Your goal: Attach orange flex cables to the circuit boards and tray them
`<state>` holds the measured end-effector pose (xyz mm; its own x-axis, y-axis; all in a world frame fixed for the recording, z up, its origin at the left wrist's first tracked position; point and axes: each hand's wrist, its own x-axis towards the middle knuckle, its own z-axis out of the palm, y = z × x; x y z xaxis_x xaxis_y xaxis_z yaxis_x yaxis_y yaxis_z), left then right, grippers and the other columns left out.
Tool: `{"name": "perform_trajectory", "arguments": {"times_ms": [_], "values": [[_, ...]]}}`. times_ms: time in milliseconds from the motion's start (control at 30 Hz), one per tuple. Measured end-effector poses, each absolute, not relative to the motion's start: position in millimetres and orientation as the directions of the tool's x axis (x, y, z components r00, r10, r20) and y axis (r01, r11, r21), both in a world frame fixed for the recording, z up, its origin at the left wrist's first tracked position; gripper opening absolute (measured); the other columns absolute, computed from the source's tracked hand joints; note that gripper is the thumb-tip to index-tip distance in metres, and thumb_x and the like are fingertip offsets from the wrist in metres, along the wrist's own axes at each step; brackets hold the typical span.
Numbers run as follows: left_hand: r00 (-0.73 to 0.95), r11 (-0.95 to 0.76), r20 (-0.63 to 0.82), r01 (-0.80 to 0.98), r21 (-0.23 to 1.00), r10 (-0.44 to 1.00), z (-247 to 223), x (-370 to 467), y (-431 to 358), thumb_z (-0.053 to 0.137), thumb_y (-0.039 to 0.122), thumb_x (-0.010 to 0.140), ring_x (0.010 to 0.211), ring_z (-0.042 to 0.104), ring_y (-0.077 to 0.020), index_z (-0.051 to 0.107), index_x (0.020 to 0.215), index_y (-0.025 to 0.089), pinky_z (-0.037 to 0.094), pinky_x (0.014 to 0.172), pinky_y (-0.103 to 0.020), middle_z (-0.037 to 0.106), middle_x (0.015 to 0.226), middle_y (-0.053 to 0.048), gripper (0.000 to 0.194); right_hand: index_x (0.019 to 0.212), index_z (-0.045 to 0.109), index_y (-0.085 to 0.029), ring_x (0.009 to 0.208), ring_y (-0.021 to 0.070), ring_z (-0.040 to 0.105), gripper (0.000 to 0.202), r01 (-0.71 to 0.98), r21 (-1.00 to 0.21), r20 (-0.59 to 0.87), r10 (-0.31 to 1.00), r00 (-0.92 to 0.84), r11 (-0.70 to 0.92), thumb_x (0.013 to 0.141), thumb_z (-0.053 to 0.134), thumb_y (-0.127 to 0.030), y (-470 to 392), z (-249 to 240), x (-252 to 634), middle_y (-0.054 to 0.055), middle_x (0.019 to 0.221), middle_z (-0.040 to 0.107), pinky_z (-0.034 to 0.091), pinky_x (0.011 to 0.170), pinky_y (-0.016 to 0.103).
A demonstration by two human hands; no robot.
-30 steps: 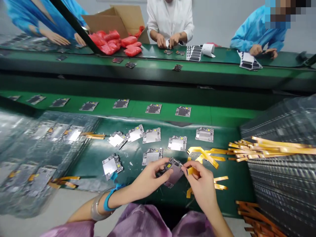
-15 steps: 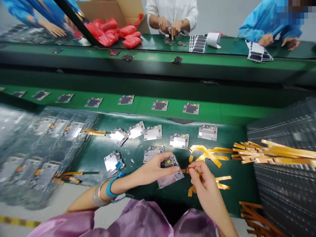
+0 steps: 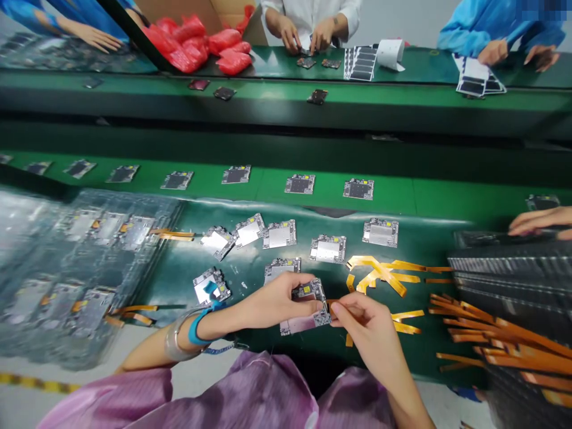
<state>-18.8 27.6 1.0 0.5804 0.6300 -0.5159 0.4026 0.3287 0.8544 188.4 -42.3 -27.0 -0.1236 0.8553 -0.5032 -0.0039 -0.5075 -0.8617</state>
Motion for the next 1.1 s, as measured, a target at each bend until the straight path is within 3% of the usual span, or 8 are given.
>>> {"name": "perform_trajectory", "arguments": {"times_ms": [67,467,700,1100], "values": [[0.585,0.316,-0.52,0.42,0.851,0.622,1,-19,28,0.062,0.033,0.083,0.06,0.035,-0.0088,0.049,0.071,0.018,0.03,0.053,-0.021,0.04,0.064,0.008,0.023,0.081,0.072,-0.016,0.073,0.0158,0.069,0.034,0.012,-0.853,-0.519,0.846,-0.125,-0.522,0.083,0.075,-0.051,-42,-27,187,0.003,0.075,0.069,0.061,0.074,0.026],[0.598,0.29,-0.542,0.469,0.834,0.59,3,-18,33,0.062,0.034,0.082,0.06,0.037,-0.0091,0.05,0.07,0.018,0.028,0.052,-0.021,0.042,0.064,0.007,0.024,0.082,0.069,-0.016,0.073,0.0167,0.07,0.036,0.047,-0.841,-0.54,0.829,-0.15,-0.539,0.084,0.073,-0.052,-44,-30,190,0.003,0.075,0.071,0.061,0.075,0.026],[0.606,0.282,-0.557,0.492,0.824,0.568,3,-17,33,0.065,0.035,0.081,0.059,0.034,-0.009,0.047,0.068,0.018,0.026,0.05,-0.022,0.039,0.063,0.007,0.027,0.085,0.067,-0.017,0.074,0.0158,0.071,0.033,0.122,-0.817,-0.577,0.79,-0.206,-0.564,0.086,0.071,-0.051,-43,-35,195,0.001,0.075,0.069,0.054,0.065,0.02],[0.667,0.299,-0.553,0.467,0.832,0.499,-12,-26,36,0.076,0.044,0.075,0.067,0.053,-0.0126,0.068,0.081,0.016,0.035,0.055,-0.022,0.064,0.074,0.002,0.031,0.086,0.069,-0.017,0.078,0.0175,0.072,0.032,0.127,-0.821,-0.569,0.778,-0.267,-0.557,0.086,0.071,-0.05,-47,-35,187,0.003,0.08,0.073,0.056,0.075,0.025]]}}
